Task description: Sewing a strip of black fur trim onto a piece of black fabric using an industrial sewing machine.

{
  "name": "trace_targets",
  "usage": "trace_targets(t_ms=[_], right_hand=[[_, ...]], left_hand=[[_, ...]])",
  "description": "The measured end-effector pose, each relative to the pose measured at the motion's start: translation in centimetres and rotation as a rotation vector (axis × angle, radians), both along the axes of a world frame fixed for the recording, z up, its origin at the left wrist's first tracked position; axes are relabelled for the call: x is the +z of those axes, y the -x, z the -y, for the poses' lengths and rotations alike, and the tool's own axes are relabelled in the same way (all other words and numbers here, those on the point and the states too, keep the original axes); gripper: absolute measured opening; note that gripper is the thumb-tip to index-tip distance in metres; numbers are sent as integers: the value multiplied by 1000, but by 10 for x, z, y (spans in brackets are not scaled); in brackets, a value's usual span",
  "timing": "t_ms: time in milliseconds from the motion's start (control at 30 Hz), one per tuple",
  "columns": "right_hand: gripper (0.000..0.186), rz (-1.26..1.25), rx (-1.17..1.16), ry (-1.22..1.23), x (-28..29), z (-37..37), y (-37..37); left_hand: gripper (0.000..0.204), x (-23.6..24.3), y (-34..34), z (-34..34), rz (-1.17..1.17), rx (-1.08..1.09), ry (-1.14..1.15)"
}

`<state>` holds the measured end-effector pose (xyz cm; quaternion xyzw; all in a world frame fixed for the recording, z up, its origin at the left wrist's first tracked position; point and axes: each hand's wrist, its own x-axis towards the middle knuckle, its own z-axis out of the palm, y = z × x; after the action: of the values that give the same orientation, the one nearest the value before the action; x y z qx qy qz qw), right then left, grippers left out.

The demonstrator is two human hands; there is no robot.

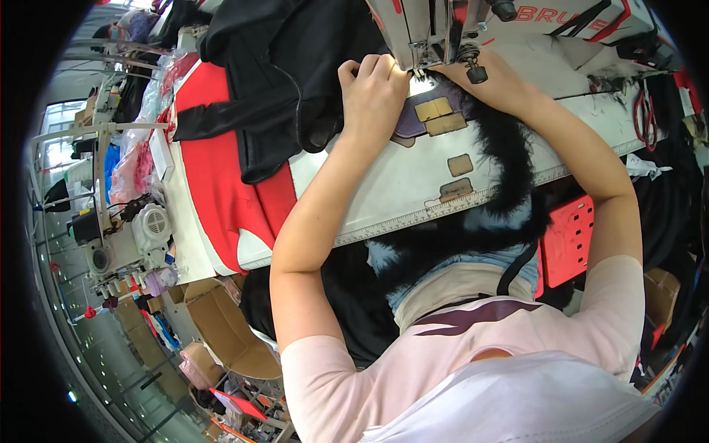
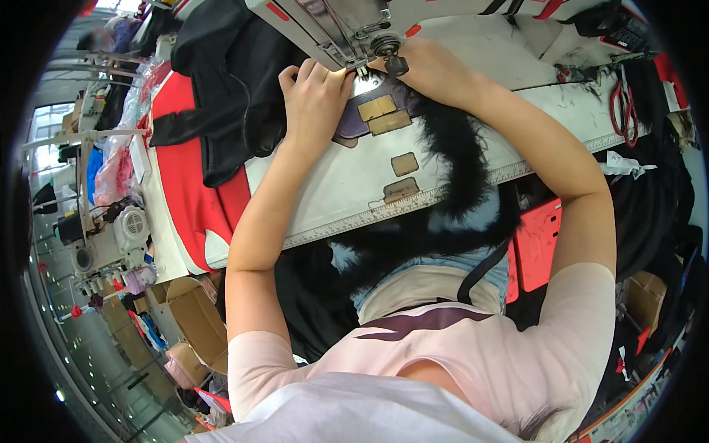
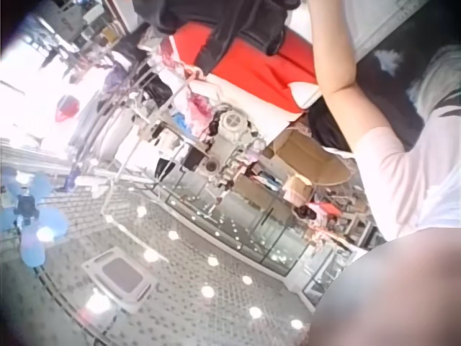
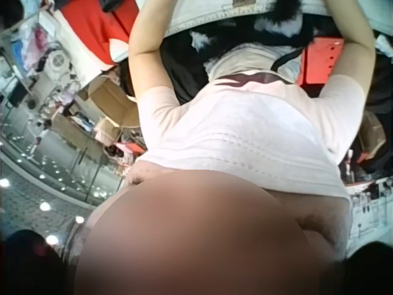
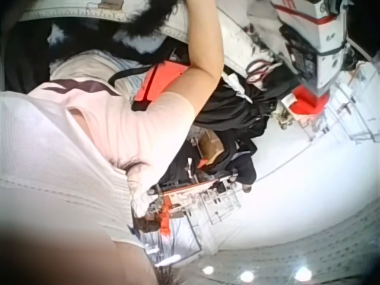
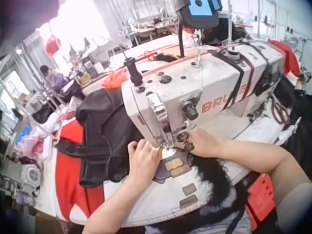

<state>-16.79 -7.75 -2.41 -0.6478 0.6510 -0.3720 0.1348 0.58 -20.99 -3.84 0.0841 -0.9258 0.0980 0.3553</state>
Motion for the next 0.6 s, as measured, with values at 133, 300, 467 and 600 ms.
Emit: trace_targets(t_ms=[133, 300, 467, 600], right_hand=[[18, -420, -114, 29, 9, -33, -15], [23, -273, 124, 180, 8, -45, -35], [13, 60, 273, 39, 9, -46, -38], [20, -70, 154, 213, 11, -50, -13]], left_hand=[[8, 6, -13, -16, 71, -81, -155], [11, 12, -13, -26, 87, -58, -441], [26, 11, -9, -39, 74, -5, -610], [31, 11, -6, -44, 149, 23, -520]])
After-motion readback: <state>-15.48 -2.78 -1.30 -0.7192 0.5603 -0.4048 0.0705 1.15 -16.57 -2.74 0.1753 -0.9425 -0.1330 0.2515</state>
